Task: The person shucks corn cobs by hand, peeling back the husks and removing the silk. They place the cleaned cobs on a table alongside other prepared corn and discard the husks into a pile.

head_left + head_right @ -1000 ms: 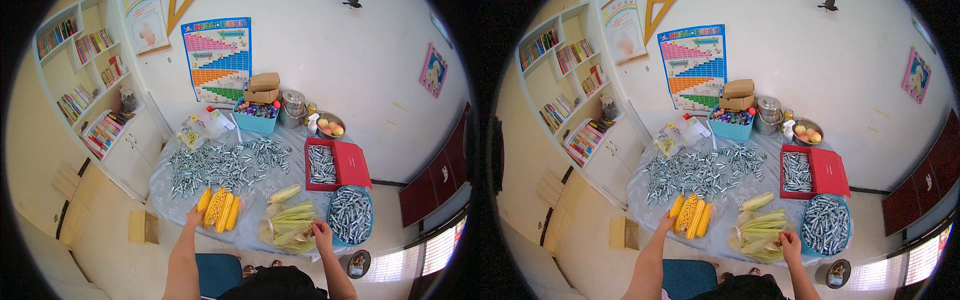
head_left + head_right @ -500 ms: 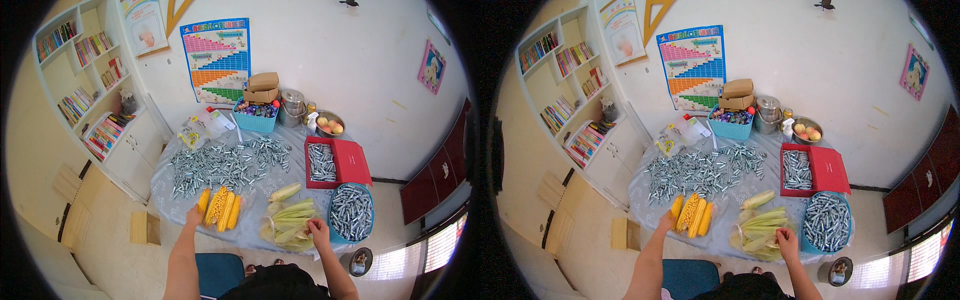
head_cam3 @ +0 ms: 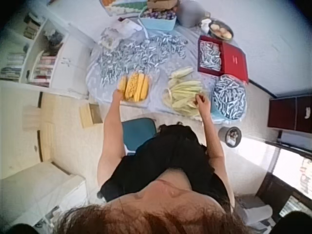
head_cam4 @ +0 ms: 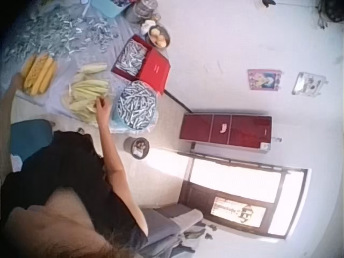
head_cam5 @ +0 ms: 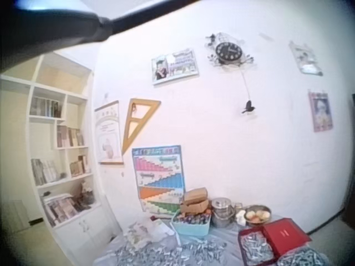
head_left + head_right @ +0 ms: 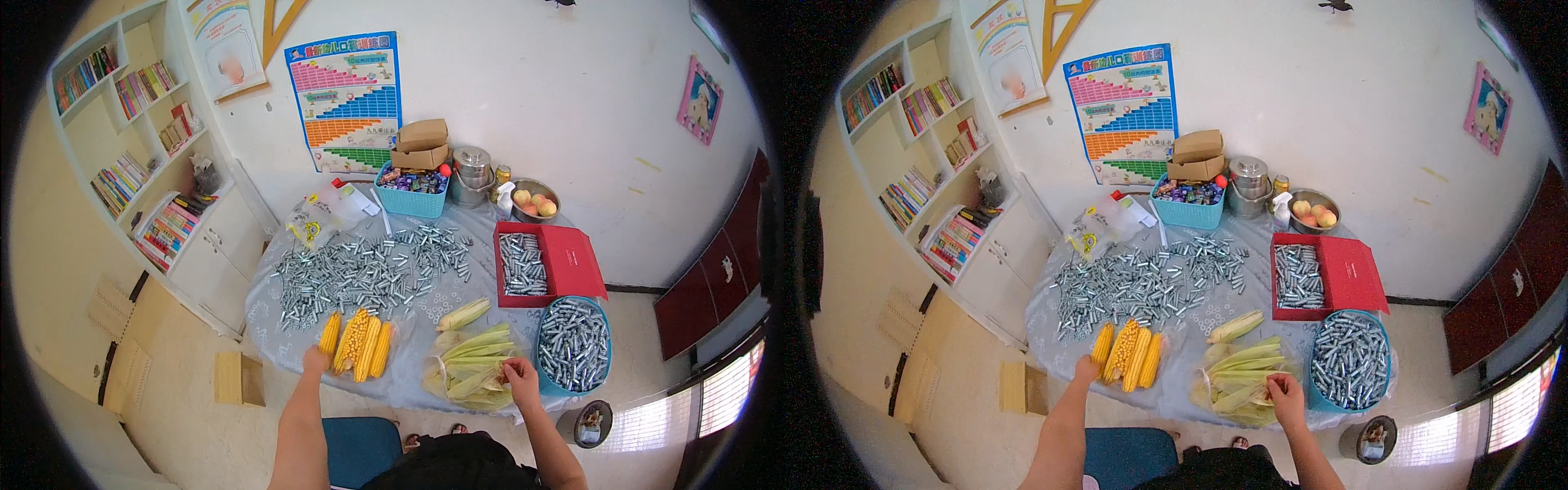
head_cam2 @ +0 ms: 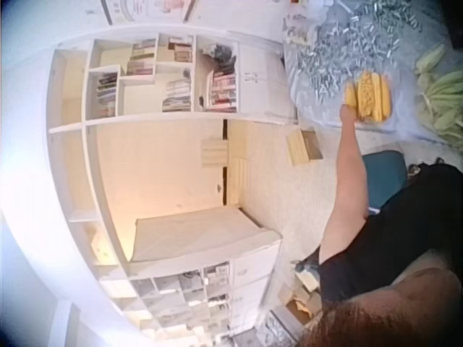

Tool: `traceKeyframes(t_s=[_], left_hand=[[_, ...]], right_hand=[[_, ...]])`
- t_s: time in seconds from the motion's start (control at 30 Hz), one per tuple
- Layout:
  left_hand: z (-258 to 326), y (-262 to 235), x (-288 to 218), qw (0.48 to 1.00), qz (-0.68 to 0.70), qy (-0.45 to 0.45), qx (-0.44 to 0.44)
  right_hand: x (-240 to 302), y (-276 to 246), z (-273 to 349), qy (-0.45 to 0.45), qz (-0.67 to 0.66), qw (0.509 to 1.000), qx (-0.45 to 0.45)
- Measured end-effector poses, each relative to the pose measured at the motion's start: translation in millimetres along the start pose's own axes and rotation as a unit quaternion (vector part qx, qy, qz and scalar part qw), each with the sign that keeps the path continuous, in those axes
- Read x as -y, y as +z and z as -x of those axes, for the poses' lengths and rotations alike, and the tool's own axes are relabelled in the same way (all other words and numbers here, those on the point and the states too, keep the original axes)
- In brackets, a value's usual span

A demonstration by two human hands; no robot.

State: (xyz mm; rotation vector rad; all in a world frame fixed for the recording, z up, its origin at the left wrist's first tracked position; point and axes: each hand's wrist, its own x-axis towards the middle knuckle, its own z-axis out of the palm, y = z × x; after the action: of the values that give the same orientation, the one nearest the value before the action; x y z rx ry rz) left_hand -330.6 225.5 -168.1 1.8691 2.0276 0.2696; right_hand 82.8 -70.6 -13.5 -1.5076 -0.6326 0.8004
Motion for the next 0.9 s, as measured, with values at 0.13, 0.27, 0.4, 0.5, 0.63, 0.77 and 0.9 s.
traceKeyframes(t_s=[0.13, 0.27, 0.4, 0.5, 0.63, 0.77, 0.9], left_hand=[[5, 2, -5, 0.997, -0.078, 0.001, 0.01], [26, -26, -28, 0.997, -0.006, -0.001, -0.077], [18, -43, -18, 0.984, 0.152, 0.061, -0.066], [33, -74, -28, 0.965, 0.2, 0.147, -0.088], [80, -122, -75, 0.926, 0.248, 0.271, -0.086], [126, -142, -118, 0.896, 0.303, 0.325, 0.022], [154, -141, -148, 0.864, 0.33, 0.375, 0.068]], right_hand=[[-10, -4, -1, 0.003, 0.017, 1.0, 0.002], [-6, -3, -1, 0.001, 0.029, 1.0, 0.005], [5, 10, -7, 0.017, 0.027, 0.999, 0.025], [8, 23, -10, 0.013, 0.002, 0.999, 0.038], [1, 42, -22, -0.003, -0.059, 0.996, 0.066], [19, 62, -26, -0.033, -0.077, 0.989, 0.125], [59, 73, -19, -0.133, -0.004, 0.98, 0.147]])
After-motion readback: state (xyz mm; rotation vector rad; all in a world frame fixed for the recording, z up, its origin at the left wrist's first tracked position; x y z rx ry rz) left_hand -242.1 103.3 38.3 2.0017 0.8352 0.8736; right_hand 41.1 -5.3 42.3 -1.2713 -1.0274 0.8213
